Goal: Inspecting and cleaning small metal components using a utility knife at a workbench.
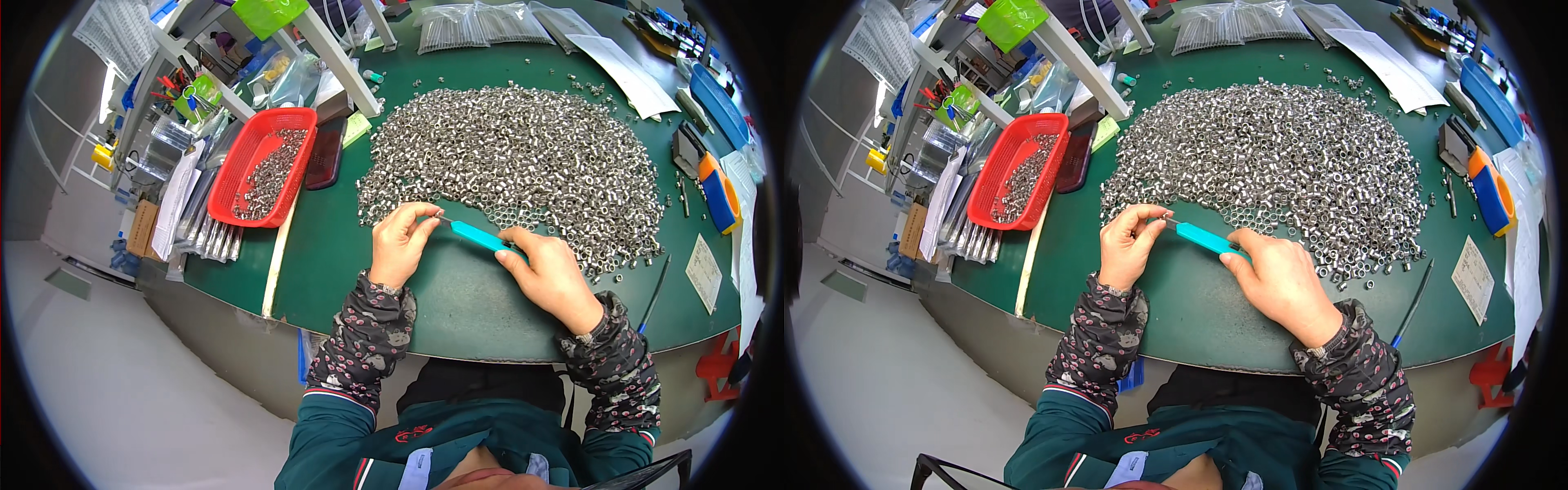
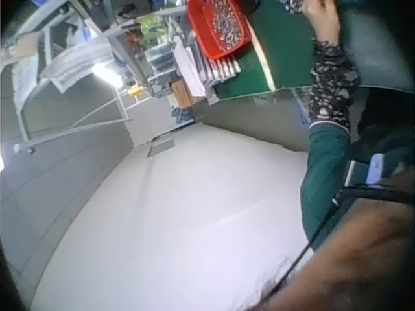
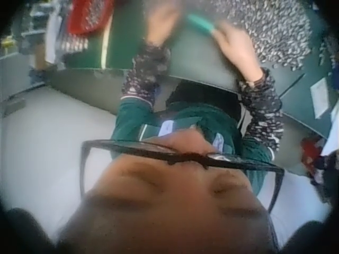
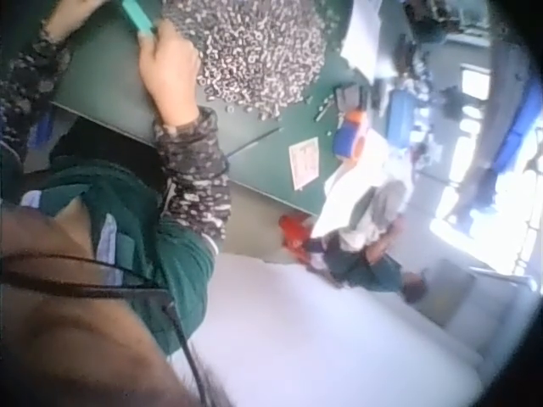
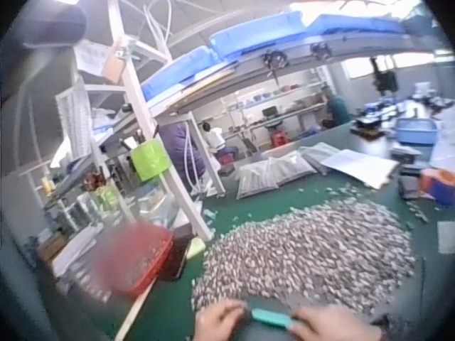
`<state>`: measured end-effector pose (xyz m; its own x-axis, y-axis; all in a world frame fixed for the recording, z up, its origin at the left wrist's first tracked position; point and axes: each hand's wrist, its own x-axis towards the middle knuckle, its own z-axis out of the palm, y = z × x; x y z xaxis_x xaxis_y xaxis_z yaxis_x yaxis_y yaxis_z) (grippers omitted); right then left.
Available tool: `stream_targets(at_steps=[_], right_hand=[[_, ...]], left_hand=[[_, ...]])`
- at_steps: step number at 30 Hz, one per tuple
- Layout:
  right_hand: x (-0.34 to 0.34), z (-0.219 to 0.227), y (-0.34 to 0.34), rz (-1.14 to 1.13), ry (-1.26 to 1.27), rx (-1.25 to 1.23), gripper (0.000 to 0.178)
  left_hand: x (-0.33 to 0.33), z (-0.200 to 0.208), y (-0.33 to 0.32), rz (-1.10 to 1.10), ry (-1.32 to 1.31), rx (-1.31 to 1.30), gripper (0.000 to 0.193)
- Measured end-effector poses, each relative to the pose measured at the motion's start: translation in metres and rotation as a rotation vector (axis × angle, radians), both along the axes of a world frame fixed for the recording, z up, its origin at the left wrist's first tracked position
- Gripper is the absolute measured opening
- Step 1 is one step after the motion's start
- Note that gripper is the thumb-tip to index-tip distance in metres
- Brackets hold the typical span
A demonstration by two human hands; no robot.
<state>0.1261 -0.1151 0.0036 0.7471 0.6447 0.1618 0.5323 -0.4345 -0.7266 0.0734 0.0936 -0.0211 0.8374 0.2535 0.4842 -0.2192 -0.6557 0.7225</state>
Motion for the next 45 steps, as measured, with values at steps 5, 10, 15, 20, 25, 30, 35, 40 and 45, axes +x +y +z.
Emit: stream_targets(at_steps=[5, 10, 15, 20, 25, 30, 35, 40, 45], right_hand=[[-0.001, -0.001, 0.001, -0.005, 0.017, -0.011, 0.021], [-0.004, 0.001, 0.0, -0.03, -0.048, -0.008, 0.021], [-0.006, 0.003, 0.0, -0.037, -0.079, -0.017, 0.02], [-0.009, 0.0, 0.001, -0.044, -0.159, -0.008, 0.018], [-0.01, -0.005, 0.002, -0.064, -0.363, 0.01, 0.017], [-0.01, -0.004, 0.003, -0.076, -0.456, 0.039, 0.019], [-0.005, -0.004, -0.001, -0.079, -0.366, 0.065, 0.021], [-0.004, -0.004, 0.001, -0.022, -0.203, 0.049, 0.021], [-0.003, -0.004, 0.0, 0.0, -0.135, 0.029, 0.021]], left_hand=[[0.0, -0.001, 0.001, -0.001, -0.1, 0.119, 0.013], [0.0, -0.002, -0.002, 0.014, -0.159, 0.188, 0.013], [0.001, -0.002, -0.002, 0.014, -0.18, 0.223, 0.013], [0.001, -0.003, -0.003, 0.016, -0.208, 0.247, 0.013], [0.002, -0.003, -0.002, 0.038, -0.162, 0.22, 0.013], [0.001, -0.004, 0.0, 0.044, -0.14, 0.143, 0.013], [0.001, -0.003, 0.0, 0.077, -0.086, 0.042, 0.012], [0.0, -0.002, 0.001, 0.072, -0.082, 0.068, 0.012], [0.001, -0.004, 0.001, 0.052, -0.103, 0.106, 0.013]])
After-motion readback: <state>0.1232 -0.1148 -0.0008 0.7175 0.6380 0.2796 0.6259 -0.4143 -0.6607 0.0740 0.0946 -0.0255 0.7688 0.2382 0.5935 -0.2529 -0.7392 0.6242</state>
